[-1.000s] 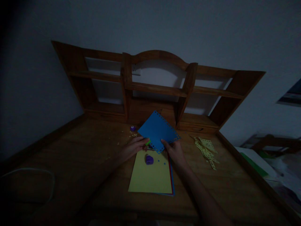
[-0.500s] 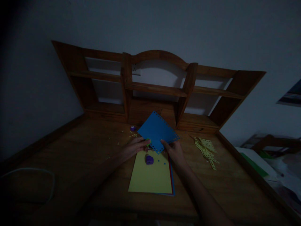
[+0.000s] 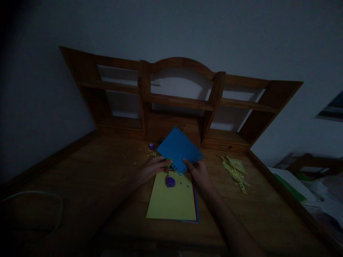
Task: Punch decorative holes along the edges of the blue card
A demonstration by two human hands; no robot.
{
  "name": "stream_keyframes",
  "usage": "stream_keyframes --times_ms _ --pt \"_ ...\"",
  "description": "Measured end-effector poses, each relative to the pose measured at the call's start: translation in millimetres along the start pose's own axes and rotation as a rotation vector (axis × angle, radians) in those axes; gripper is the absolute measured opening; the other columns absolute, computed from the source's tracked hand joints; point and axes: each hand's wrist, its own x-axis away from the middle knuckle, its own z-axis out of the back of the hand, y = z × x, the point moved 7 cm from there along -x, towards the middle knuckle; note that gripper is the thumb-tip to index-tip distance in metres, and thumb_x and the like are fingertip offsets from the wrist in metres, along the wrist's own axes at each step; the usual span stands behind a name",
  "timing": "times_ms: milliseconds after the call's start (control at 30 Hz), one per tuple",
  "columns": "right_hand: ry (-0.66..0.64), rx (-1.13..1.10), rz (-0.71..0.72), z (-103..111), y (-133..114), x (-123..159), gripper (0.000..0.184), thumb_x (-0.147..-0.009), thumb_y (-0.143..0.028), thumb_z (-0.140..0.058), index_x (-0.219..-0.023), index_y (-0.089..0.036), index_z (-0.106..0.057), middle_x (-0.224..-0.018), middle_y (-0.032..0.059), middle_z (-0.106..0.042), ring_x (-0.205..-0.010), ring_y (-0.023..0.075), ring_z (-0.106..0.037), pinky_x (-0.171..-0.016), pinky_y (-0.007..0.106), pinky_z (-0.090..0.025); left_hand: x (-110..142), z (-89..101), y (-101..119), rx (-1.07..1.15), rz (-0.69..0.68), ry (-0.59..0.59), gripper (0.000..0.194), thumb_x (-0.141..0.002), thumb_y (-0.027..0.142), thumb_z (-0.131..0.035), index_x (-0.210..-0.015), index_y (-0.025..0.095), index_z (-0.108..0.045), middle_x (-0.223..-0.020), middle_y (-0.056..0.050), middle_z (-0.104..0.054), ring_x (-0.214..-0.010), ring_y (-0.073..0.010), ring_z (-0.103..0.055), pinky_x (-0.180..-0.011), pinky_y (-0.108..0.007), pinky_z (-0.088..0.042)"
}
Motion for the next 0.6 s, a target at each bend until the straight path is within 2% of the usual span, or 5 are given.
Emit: stream_keyframes --times_ms 367,600 --pt "0.019 0.066 -0.014 4.1 -1.5 0.5 0.045 -0.073 -0.063 -0.071 -0.069 -0.019 -0.065 -0.055 0.0047 -0.061 -0.056 0.0237 -0.060 -0.048 0.029 -0.041 -3.0 3.5 -4.4 -0.041 0.011 -0.024 0.044 -0.069 0.051 -0.083 -0.083 0.012 -0.069 -0.083 -0.007 -0.067 -0.070 -0.0160 -0.061 -0.071 -0.030 -0.049" --pt "0.028 0.104 -0.016 5.2 -1.1 1.4 0.046 -0.073 -0.063 -0.071 -0.063 -0.018 -0.064 -0.054 0.0056 -0.062 -0.053 0.0218 -0.057 -0.047 0.029 -0.039 -2.8 3.4 -2.2 -0.075 -0.005 -0.033 0.044 -0.070 0.053 -0.081 -0.085 0.013 -0.071 -0.085 -0.008 -0.068 -0.071 -0.0163 -0.061 -0.071 -0.030 -0.049"
